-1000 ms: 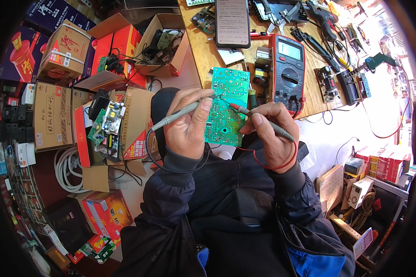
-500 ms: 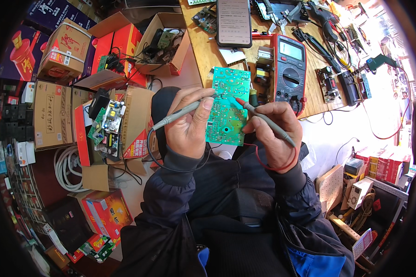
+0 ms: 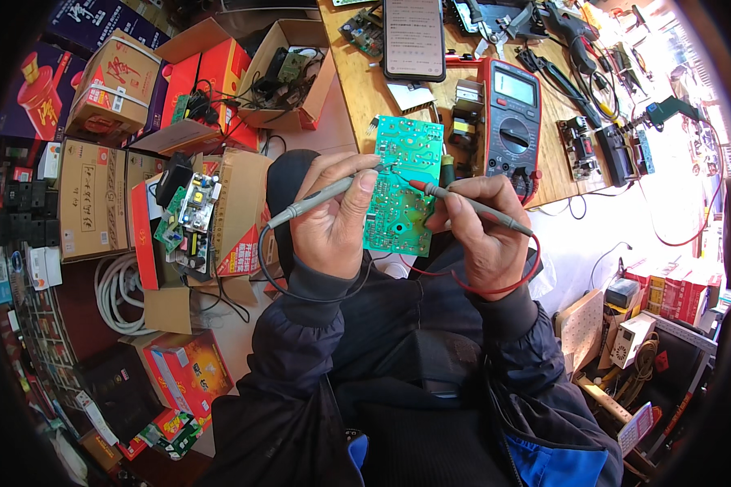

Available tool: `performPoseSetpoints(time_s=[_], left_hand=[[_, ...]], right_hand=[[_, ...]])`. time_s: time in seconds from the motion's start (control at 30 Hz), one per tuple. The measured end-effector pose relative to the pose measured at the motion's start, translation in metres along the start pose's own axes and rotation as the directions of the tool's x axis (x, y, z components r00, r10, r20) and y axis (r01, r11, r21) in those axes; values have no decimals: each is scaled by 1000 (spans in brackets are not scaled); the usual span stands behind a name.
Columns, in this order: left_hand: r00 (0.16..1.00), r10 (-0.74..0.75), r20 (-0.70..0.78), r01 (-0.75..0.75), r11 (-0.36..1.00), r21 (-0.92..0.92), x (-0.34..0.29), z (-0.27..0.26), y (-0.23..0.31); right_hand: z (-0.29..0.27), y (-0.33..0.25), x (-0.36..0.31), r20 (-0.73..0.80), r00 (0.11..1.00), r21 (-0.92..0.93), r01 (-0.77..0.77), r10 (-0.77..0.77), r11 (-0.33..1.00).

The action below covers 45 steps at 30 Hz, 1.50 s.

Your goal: The person inspects a green circuit board, then uses a multimeter to test points on the board. They then use a hot air gun to heat specific areas of the circuit board while holding it with the other hand.

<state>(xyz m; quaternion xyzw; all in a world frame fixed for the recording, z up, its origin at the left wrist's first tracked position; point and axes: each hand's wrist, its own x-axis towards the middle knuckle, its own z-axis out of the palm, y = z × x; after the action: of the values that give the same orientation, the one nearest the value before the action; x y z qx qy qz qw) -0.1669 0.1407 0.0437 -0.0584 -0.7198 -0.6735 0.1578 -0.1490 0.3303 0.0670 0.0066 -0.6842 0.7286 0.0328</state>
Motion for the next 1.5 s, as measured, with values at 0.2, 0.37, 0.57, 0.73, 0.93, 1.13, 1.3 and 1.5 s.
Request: performPoseSetpoints(time_s=[0.2,0.37,0.57,0.73,0.93,1.13,1.3,1.5], left_hand=[[1000,-8,2,8,1000,-24,0,0,0],[1000,-2,0,2,1000,-21,0,1,0],[1000,-8,-2,8,1000,4,0,1,1],[998,-56,-4,56,998,-22,-1,1,2],[999,-41,0,41,998,-47,-4,-2,1],[1000,-13,14,13,999,-34,-6,-5,0],[1000,-5,13,6,1000,-26,-7,-4,-1],[1000,3,12,-3,1000,-5,-7,-4,-1]], right_hand=[[0,1,1,0,1000,8,-21,21,1000],[-1,0,1,2,1000,5,-22,22,1000],[-2,-1,2,14,999,5,-38,37,999],[-2,-3,2,22,998,20,-68,67,998],[-1,-4,3,4,998,48,-55,55,997],[2,-3,3,5,997,91,-81,81,993],[2,-3,3,17,997,81,-72,71,994],[2,-4,3,20,997,65,-70,68,995]])
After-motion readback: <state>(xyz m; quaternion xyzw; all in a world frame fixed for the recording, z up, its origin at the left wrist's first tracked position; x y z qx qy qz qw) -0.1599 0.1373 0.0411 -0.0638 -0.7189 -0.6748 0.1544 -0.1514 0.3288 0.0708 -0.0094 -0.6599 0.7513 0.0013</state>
